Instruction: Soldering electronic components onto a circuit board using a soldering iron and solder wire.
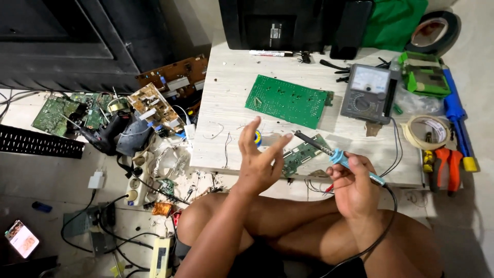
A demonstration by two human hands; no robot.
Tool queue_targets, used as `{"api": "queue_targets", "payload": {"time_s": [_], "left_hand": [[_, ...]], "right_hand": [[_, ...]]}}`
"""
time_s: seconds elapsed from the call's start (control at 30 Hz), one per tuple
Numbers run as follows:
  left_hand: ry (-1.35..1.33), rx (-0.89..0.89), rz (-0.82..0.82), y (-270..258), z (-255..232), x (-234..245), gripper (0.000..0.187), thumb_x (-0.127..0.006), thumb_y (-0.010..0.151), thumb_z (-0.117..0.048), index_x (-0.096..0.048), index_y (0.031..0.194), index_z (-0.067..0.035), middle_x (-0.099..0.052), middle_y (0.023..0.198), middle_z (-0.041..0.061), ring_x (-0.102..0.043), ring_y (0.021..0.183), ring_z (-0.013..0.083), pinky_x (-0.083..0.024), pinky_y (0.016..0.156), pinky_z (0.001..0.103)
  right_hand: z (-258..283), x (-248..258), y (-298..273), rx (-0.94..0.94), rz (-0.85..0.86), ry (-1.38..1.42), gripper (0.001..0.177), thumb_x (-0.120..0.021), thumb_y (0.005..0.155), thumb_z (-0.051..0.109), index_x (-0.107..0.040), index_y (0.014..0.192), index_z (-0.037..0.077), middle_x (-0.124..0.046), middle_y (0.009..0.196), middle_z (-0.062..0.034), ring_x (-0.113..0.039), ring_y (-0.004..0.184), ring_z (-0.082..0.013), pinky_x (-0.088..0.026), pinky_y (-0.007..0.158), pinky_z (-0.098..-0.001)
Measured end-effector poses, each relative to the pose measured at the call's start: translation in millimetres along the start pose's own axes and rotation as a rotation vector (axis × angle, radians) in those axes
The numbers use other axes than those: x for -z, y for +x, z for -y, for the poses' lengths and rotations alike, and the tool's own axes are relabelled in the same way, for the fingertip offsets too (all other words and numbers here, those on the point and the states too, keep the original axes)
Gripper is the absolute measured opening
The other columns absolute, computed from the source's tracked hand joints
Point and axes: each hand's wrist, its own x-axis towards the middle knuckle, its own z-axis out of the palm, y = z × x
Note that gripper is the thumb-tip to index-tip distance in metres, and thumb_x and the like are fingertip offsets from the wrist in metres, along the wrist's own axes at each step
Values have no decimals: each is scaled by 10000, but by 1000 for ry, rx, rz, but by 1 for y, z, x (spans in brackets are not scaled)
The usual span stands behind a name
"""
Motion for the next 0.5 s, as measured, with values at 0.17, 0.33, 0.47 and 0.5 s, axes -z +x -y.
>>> {"api": "queue_targets", "payload": {"time_s": [0.17,0.33,0.47,0.5], "left_hand": [[182,156,43,-2,14,-10,595,-673,831,-114,-551,1403,-226,-218,1596,299,-181,1519,432,-189,1231,613],[156,168,-62,2,18,2,516,-681,839,-139,-576,1340,-198,-233,1594,270,-256,1461,467,-255,1183,638],[53,62,-72,-5,15,0,521,-691,834,-132,-631,1336,-259,-247,1590,256,-252,1468,455,-257,1202,608],[16,16,-64,-6,14,-1,546,-695,823,-119,-643,1340,-285,-243,1592,259,-236,1485,451,-247,1217,598]], "right_hand": [[-3,-2,-6,45,40,-26,170,-615,1025,154,-707,1154,92,-726,779,-216,-677,624,-228,-596,823,-443],[-6,0,-3,98,78,-42,203,-620,1012,132,-708,1189,84,-736,800,-220,-694,656,-226,-605,843,-439],[-6,-1,-4,146,104,-82,227,-627,995,90,-705,1206,63,-730,810,-244,-697,672,-248,-611,851,-460],[-6,-1,-5,159,112,-97,238,-625,989,71,-702,1214,55,-728,812,-252,-698,679,-254,-612,855,-468]]}}
